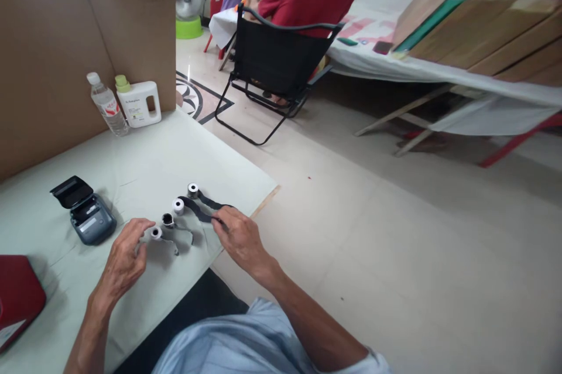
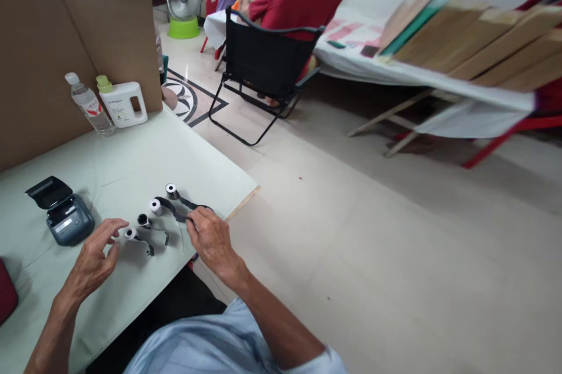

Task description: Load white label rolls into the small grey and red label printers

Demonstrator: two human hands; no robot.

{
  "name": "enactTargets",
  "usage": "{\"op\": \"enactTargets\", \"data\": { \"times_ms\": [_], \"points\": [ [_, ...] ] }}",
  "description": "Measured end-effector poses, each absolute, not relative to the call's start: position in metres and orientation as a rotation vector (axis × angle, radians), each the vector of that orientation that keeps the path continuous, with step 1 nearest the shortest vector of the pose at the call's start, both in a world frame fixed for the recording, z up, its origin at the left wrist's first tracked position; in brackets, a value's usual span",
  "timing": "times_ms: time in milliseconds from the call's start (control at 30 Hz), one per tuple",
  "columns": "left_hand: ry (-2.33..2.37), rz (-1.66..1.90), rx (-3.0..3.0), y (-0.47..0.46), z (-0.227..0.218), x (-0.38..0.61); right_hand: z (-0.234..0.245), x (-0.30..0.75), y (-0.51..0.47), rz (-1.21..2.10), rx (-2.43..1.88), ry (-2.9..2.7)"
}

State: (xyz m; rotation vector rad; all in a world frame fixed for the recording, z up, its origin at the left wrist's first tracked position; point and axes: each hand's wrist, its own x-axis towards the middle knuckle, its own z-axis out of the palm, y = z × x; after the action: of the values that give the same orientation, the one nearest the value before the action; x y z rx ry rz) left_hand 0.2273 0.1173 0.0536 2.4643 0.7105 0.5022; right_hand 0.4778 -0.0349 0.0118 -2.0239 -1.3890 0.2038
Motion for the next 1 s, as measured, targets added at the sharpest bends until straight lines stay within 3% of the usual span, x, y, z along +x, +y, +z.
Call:
{"op": "enactTargets", "data": {
  "times_ms": [300,567,1000],
  "points": [
    [0.813,0.547,2.525,0.134,0.089,0.25,0.017,0.475,-0.035,0.359,-1.84,-1.291],
    [0.78,0.336,2.558,0.108,0.079,0.262,-0.004,0.481,-0.051,0.329,-1.899,-1.369],
    [0.835,0.375,2.647,0.122,0.085,0.252,0.01,0.467,-0.043,-0.109,-1.756,-1.41]
  ]
}}
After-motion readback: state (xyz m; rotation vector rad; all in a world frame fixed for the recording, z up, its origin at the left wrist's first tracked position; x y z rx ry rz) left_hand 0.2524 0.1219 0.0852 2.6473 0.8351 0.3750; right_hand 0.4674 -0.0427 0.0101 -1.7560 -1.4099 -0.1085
